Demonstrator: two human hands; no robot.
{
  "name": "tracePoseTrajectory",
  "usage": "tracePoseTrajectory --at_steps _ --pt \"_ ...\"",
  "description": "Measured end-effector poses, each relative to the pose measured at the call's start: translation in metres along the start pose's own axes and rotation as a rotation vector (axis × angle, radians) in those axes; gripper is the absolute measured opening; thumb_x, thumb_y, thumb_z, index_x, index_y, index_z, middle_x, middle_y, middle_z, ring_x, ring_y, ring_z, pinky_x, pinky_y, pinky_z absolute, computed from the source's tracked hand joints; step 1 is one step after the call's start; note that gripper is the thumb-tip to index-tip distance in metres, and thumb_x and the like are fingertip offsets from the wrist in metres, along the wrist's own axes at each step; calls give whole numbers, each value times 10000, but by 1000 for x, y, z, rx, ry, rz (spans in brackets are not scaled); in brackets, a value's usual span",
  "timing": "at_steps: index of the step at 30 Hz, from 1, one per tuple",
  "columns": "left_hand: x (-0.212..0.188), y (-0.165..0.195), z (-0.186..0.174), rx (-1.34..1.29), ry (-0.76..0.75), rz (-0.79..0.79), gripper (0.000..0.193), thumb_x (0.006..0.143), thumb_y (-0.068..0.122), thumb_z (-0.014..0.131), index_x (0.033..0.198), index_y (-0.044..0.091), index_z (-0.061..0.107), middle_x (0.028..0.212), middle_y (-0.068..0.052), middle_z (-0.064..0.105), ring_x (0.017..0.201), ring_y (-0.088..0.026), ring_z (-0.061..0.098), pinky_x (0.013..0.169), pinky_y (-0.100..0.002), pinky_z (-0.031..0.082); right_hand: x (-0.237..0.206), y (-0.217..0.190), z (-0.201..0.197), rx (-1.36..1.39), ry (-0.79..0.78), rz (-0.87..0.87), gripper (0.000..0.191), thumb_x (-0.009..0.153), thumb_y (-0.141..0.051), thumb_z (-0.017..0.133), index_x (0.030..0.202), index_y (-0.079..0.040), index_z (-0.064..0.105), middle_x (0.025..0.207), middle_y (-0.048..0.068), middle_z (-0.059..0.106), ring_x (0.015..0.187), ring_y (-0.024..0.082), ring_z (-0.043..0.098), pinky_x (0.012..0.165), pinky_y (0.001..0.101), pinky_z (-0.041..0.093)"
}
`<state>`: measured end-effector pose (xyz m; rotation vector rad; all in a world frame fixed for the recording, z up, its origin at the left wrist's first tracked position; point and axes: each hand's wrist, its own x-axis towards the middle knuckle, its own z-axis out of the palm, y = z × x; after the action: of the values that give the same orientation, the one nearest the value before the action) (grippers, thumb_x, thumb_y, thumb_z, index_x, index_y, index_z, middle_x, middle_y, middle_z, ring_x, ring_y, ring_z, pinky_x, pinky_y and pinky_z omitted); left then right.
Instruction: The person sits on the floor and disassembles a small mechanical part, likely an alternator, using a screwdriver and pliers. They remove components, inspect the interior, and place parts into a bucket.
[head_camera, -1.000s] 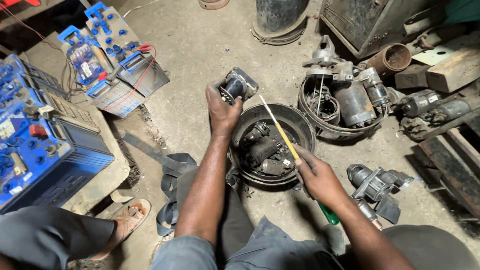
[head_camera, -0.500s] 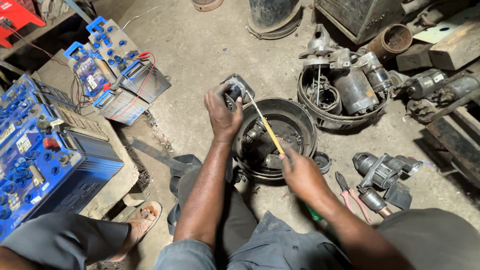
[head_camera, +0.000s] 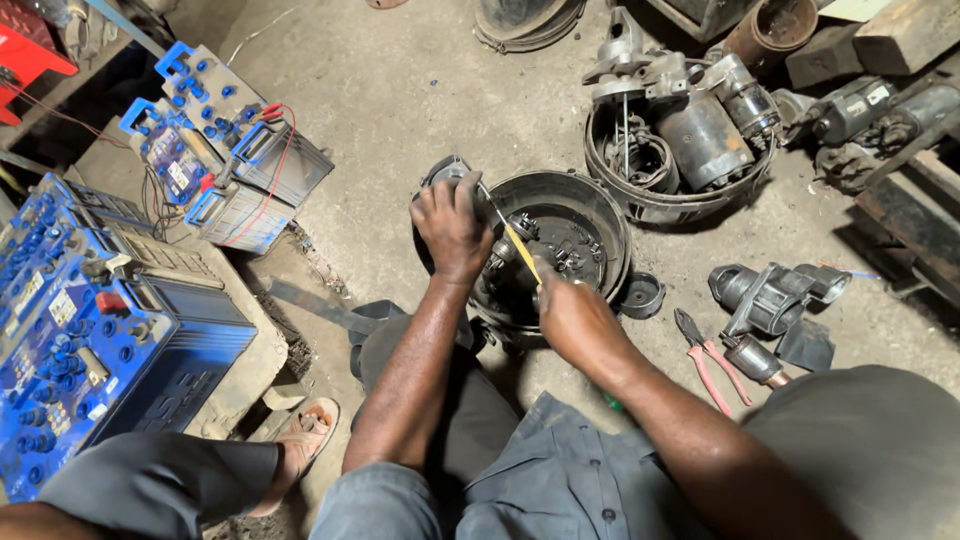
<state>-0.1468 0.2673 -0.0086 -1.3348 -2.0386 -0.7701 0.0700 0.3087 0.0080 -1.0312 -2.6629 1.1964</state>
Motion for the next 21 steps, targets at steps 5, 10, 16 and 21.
tracePoseTrajectory --at_steps 5,10,16,21 --pt "-36 55 0 -266 -61 157 627 717 172 854 1254 82 542 1127 -119 569 1062 -335 562 920 -506 412 50 36 -14 156 248 -52 366 949 -123 590 1299 -39 656 901 203 722 744 285 678 689 444 561" --pt "-34 35 -7 -559 23 -340 729 789 12 780 1435 -27 447 1302 -181 539 1234 -308 567 1113 -470 448 24 76 -45 373 209 109 400 1008 -236 582 1379 -86 596 881 145 718 671 223 670 651 391 544" --pt "-51 36 -23 -873 206 -797 676 750 -10 822 1350 4 514 1252 -113 587 1169 -221 586 1047 -340 498 1 69 -25 721 157 106 713 916 -151 639 1573 -197 364 1075 2 631 663 158 552 561 328 486" --pt "-79 88 -25 -854 256 -786 633 806 98 906 1294 26 508 1253 -109 572 1179 -210 558 1060 -337 475 1 52 15 858 26 8 765 899 -339 741 1568 -201 396 1056 45 621 844 101 585 659 261 475"
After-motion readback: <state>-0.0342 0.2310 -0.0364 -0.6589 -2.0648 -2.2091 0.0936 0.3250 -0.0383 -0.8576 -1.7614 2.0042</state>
